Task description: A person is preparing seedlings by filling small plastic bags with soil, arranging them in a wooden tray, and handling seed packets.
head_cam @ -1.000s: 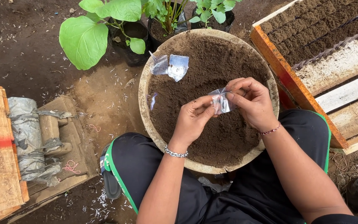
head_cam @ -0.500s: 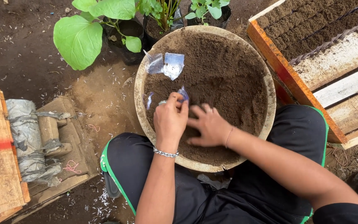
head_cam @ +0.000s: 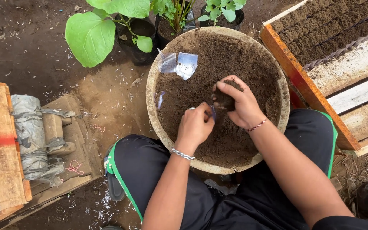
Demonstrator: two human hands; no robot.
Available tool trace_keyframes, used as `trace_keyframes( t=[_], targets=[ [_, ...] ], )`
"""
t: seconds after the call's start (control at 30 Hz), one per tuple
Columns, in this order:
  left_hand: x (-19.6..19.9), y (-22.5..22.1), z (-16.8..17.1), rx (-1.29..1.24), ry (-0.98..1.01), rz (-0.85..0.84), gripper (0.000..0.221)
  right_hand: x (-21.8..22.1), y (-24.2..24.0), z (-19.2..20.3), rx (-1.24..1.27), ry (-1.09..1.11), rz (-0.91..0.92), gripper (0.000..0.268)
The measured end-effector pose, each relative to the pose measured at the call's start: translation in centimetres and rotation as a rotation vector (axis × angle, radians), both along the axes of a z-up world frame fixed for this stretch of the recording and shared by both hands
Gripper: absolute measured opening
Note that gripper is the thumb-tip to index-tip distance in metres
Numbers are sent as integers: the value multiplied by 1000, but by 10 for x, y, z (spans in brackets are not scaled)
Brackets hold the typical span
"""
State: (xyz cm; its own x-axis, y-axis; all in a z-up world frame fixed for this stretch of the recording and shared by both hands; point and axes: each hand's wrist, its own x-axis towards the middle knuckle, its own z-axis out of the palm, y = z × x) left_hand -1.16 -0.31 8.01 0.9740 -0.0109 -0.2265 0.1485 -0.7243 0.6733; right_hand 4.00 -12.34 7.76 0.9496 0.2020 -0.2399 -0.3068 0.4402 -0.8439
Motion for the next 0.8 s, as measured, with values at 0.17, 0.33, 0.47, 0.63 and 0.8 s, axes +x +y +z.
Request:
trace_keyframes(
  t=[0.17,0.33,0.47,0.63,0.8],
  targets=[
    [0,-9,4,7,97,-45,21,-13,20,18,95,-111,-166,13],
    [-1,-3,34,0,181,-38,31,-8,24,7,18,-268,-257,17],
    [-2,-3,39,-71,155,-32,27,-9,22,8,33,-258,-252,21],
    [2,-2,22,-294,231,-41,39,-11,19,16,-119,-358,-163,28],
    [7,-3,35,-49,171,-84,37,-12,13,24,-299,-465,-42,25]
  ],
)
